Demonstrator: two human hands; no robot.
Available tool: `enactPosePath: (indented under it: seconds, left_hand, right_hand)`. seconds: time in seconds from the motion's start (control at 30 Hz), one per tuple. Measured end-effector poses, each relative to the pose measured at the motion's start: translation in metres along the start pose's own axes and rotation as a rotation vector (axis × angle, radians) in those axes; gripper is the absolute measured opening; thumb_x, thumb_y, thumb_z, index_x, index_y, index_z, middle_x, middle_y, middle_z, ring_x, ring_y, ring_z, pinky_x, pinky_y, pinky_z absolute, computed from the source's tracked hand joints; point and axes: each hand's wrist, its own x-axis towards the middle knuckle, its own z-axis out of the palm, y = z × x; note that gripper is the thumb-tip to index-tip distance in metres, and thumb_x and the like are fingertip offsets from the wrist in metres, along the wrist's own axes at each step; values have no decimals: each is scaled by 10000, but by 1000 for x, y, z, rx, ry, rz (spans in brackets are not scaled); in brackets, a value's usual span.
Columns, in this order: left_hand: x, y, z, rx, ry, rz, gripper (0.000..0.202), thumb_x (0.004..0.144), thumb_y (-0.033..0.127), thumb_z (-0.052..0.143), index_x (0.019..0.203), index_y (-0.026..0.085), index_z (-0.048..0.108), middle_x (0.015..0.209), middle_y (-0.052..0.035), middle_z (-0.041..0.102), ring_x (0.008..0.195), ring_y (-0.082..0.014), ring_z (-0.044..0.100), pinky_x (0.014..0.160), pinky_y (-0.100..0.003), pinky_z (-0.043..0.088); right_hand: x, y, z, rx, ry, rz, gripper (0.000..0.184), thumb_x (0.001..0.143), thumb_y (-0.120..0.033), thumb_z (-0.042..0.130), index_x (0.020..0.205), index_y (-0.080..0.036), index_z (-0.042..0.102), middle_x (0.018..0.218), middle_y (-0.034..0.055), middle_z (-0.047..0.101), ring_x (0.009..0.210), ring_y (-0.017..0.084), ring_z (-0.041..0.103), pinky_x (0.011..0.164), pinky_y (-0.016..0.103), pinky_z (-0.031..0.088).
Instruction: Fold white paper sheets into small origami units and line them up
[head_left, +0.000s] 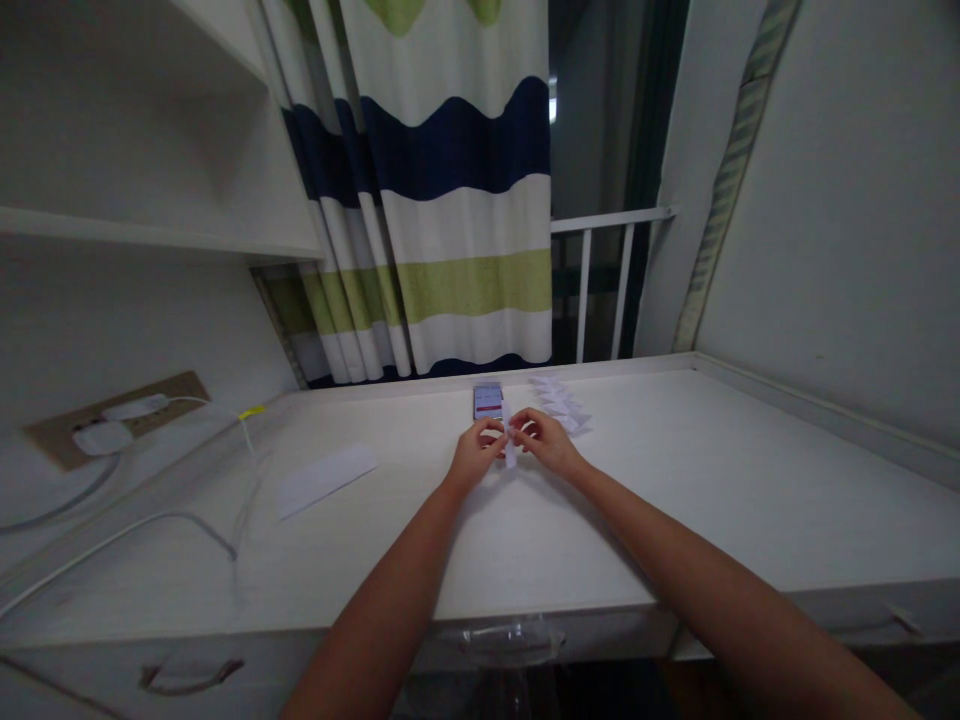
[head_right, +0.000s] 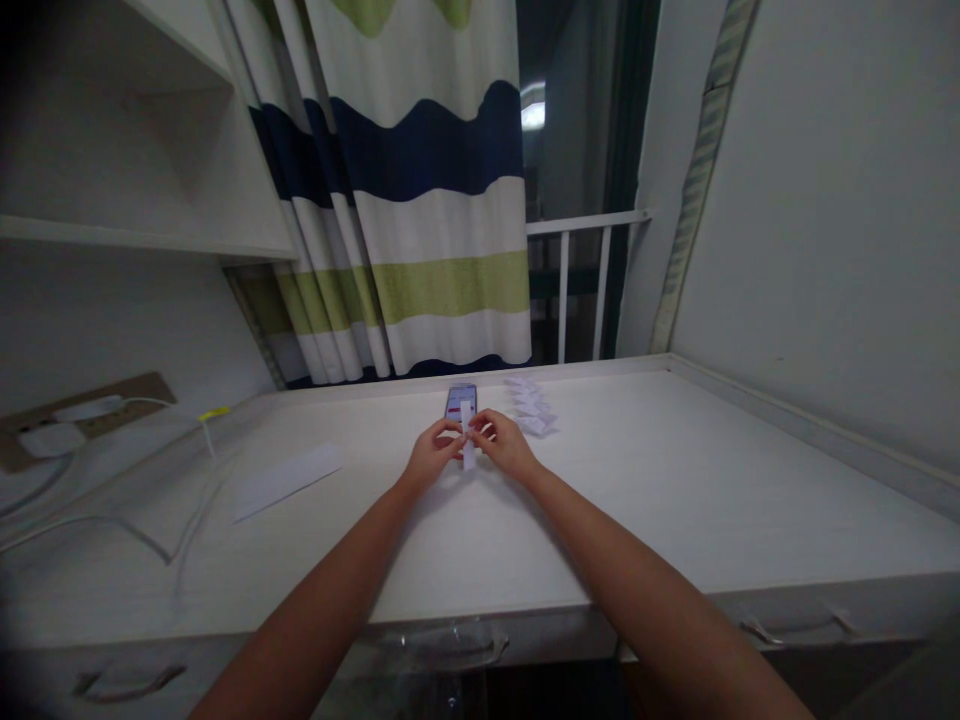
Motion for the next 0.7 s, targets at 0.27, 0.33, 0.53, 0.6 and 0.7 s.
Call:
enactPosePath:
  seconds: [0.27, 0.33, 0.53, 0.6, 0.7]
  left_hand:
    - [0, 0, -1, -10, -125, -5, 284, 604, 337, 641, 736, 150, 472, 884, -39, 537, 688, -124, 566, 509, -217, 478]
    - [0, 0, -2, -2, -124, -3, 277, 605, 335, 641, 735, 149, 482, 874, -39, 542, 687, -125, 562, 500, -210, 471]
    - [0, 3, -2, -1, -81, -21, 271, 599, 343, 644, 723, 146, 506, 882, -50, 558, 782, -165, 559, 508, -215, 477]
    - [0, 3, -2, -33, -91, -51, 285, 592, 348, 651, 728, 147, 502, 885, -52, 563, 782, -173, 568, 510, -223, 481]
    - [0, 3, -2, -67, -93, -76, 309, 572, 358, 664, 729, 147, 502, 898, -54, 567, 756, -167, 578, 508, -228, 484]
  right_hand:
    - [1, 6, -5, 107, -111, 36, 268, 683, -375, 558, 850, -166, 574, 861, 47, 602, 583, 101, 565, 547, 242, 475]
    - [1, 7, -5, 126, -117, 50, 281, 678, -384, 563, 854, -166, 580, 858, 47, 609, 589, 107, 574, 542, 243, 477]
    - [2, 9, -3, 126, -90, 86, 305, 685, -398, 556, 883, -167, 579, 827, 50, 612, 639, 127, 589, 527, 237, 471]
    - [2, 10, -4, 129, -92, 82, 312, 680, -395, 561, 892, -168, 578, 841, 53, 609, 641, 125, 586, 524, 234, 469]
    - [2, 10, -5, 130, -100, 75, 317, 664, -391, 576, 891, -170, 584, 871, 56, 608, 634, 120, 582, 527, 234, 467]
